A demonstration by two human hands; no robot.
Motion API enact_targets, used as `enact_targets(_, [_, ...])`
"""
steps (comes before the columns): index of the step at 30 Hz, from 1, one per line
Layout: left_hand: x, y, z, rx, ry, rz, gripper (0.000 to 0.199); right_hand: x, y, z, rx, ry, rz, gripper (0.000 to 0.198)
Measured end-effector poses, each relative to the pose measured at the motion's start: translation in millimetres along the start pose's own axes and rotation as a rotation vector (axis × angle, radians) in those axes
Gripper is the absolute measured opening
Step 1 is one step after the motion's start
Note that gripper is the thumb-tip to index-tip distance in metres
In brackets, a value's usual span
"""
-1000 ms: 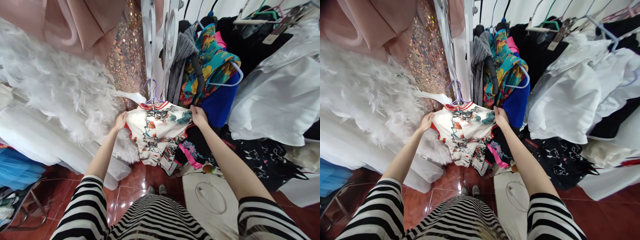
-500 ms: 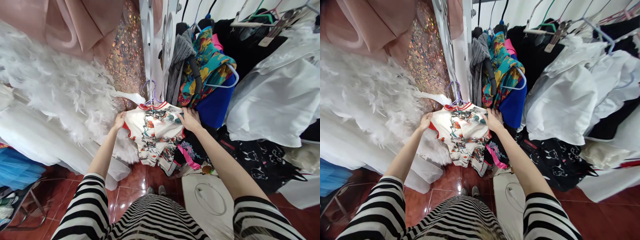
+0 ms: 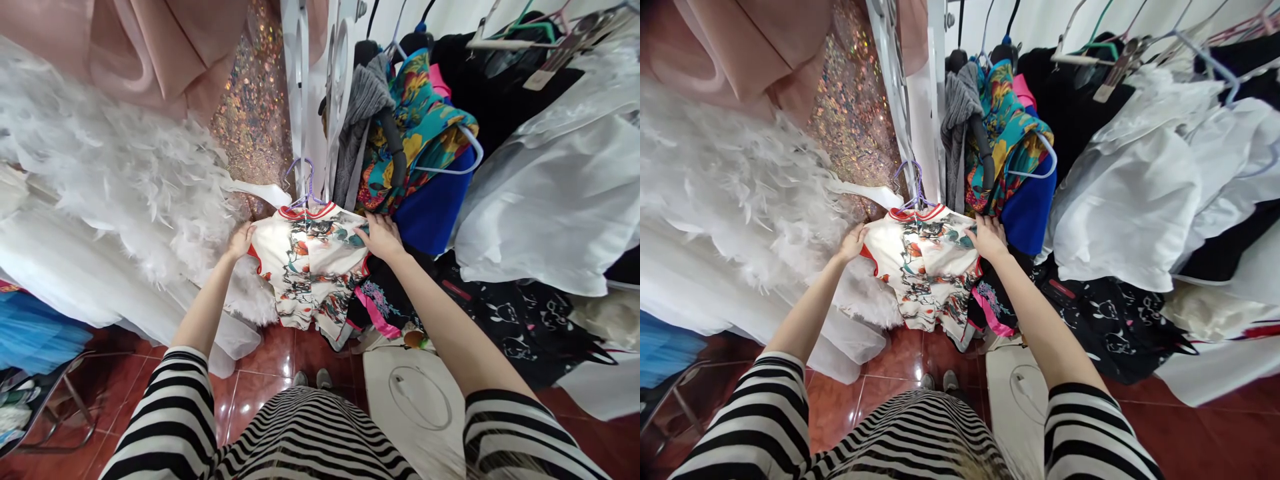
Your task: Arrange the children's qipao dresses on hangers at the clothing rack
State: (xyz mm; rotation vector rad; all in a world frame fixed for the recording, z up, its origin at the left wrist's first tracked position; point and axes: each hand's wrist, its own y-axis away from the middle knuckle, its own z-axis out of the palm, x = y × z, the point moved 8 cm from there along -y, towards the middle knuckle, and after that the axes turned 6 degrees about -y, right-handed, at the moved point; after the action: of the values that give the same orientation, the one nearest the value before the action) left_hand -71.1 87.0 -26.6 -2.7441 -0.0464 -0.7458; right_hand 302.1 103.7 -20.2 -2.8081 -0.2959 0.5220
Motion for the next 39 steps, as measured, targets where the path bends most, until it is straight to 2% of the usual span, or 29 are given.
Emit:
enact_targets(6, [-8,-3,4,0.025,-0.09,0.019,0.024,2,-4,0,-0.05,0.015,0.044,0.048])
enact_targets(12, [-10,-4,5,0.015,-0.114,0.024,0.024,3,-7,-1,-0.017,-0.045,-0.018,0.044])
enact_targets(16, [-8,-4,3,0.026,-0.085,0.022,0.021,2,-6,-3,-0.052,-0.023,0.051,0.041])
enact_targets(22, [-6,-3,2,0.037,-0.094,-0.025,0.017,-6,-4,-2,-0.137,0.028,0.067,0.044])
enact_targets(28, [4,-1,0,0.016,-0.154,0.016,0.018,-6,0,1,-0.179,0.101,0.039,0.052])
enact_targets(34, [13,7,-4,-0.093,-0.287,-0.136,0.03,-8,2,2,-0.208,0.165,0.028,0.055])
enact_targets(39, [22,12,-7,-0.133,-0.383,-0.171,0.04,-10,3,0,-0.242,0.191,0.044,0.054])
